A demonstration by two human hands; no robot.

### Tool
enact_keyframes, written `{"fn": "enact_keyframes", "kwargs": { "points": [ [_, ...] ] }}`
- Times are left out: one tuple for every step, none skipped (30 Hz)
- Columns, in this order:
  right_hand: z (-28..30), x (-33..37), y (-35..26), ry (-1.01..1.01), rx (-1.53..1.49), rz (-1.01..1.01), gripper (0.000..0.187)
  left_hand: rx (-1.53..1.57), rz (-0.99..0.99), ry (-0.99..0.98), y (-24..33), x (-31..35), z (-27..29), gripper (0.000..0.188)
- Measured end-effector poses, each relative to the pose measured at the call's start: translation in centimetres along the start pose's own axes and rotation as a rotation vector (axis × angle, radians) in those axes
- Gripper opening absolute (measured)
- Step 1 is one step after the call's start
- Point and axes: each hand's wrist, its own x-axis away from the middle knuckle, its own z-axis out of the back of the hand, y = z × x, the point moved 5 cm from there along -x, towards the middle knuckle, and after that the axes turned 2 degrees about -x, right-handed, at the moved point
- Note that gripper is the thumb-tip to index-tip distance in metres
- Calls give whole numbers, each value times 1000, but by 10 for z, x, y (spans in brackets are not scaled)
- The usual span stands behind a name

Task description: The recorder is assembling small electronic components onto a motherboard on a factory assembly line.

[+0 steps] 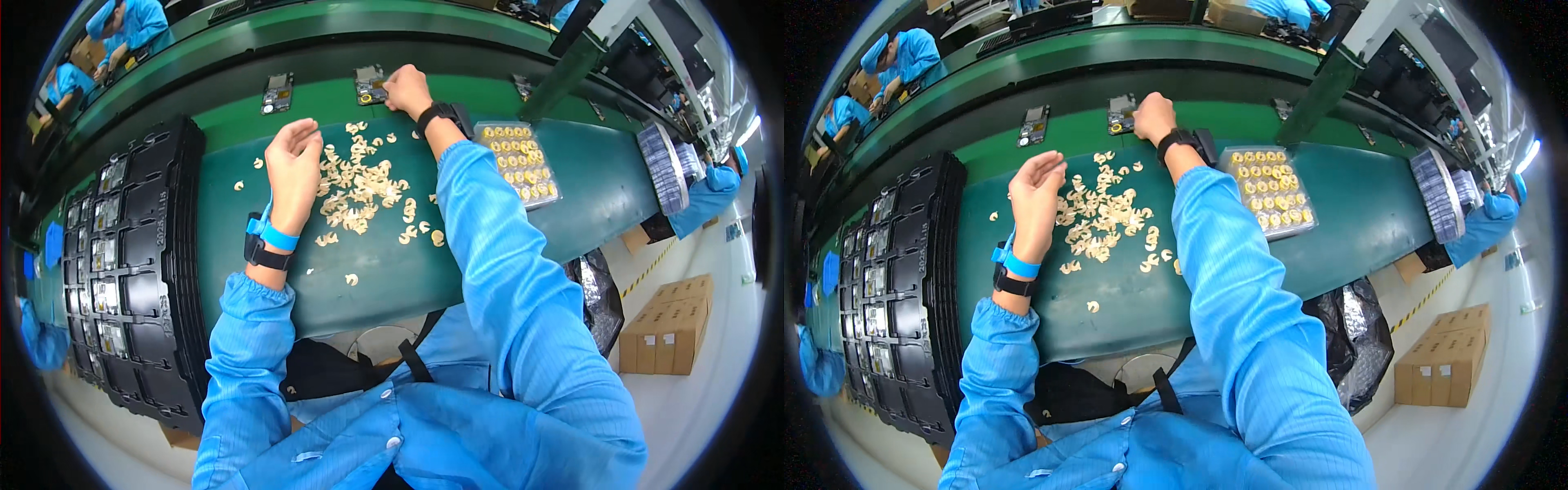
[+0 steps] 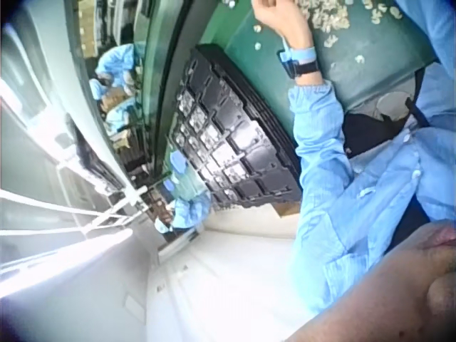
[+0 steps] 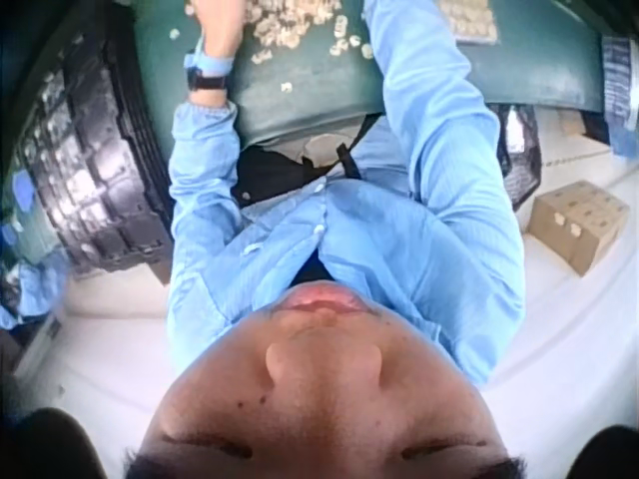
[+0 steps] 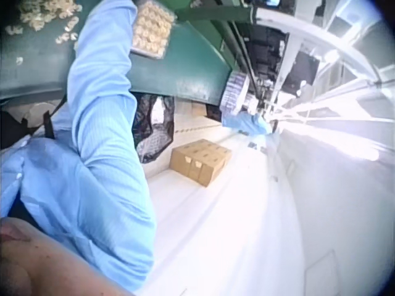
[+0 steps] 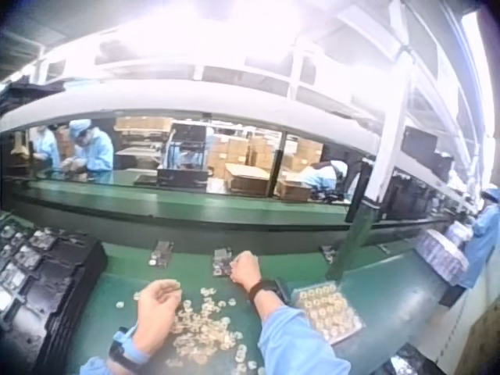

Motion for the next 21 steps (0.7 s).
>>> {"fn": "enact_keyframes", "kwargs": {
  "points": [
    [12,6,-14,120,232,90,20,-7,4,-6,-7,0,2,30],
    [28,21,-18,168,331,177,19,-14,10,-10,-13,-1,3,28],
    [46,43,-29,298,360,335,20,22,20,-2,-15,0,5,25],
    [71,68,-34,434,346,488,18,29,16,7,-13,-1,6,25],
    [96,105,-51,431,348,432,16,6,5,-12,-12,-1,10,23],
    [122,135,-57,414,360,376,15,-13,-6,-44,-11,0,7,22],
    [146,159,-49,357,364,339,15,-10,-13,-49,-6,2,2,19],
    [165,182,-44,310,385,304,15,-5,-4,-53,-4,5,1,19],
    [178,197,-32,198,351,215,16,-19,10,-79,0,6,-1,19],
    [186,211,-31,144,322,284,15,-34,21,-105,1,7,-5,19],
    [183,228,-28,102,254,289,14,-80,2,-122,1,8,-7,18],
    [180,244,-28,66,186,294,12,-76,5,-129,3,10,-10,18],
    [168,256,-31,32,241,365,12,-93,13,-154,4,12,-11,17],
    [152,265,-33,-1,296,435,12,-111,22,-179,5,14,-13,17],
    [135,271,-26,-20,328,540,19,-113,23,-184,5,16,-14,17],
    [120,276,-25,-10,371,552,22,-113,33,-196,3,17,-15,17],
    [110,276,-17,-5,414,478,19,-112,42,-208,1,17,-15,17],
    [103,274,-9,-2,455,410,17,-111,49,-214,1,17,-15,18],
    [97,274,-5,2,454,407,17,-110,56,-219,1,16,-15,18],
    [93,274,-1,17,473,374,14,-111,55,-222,2,17,-16,18],
    [91,274,4,28,491,344,12,-113,62,-225,2,17,-16,18]
  ]
}}
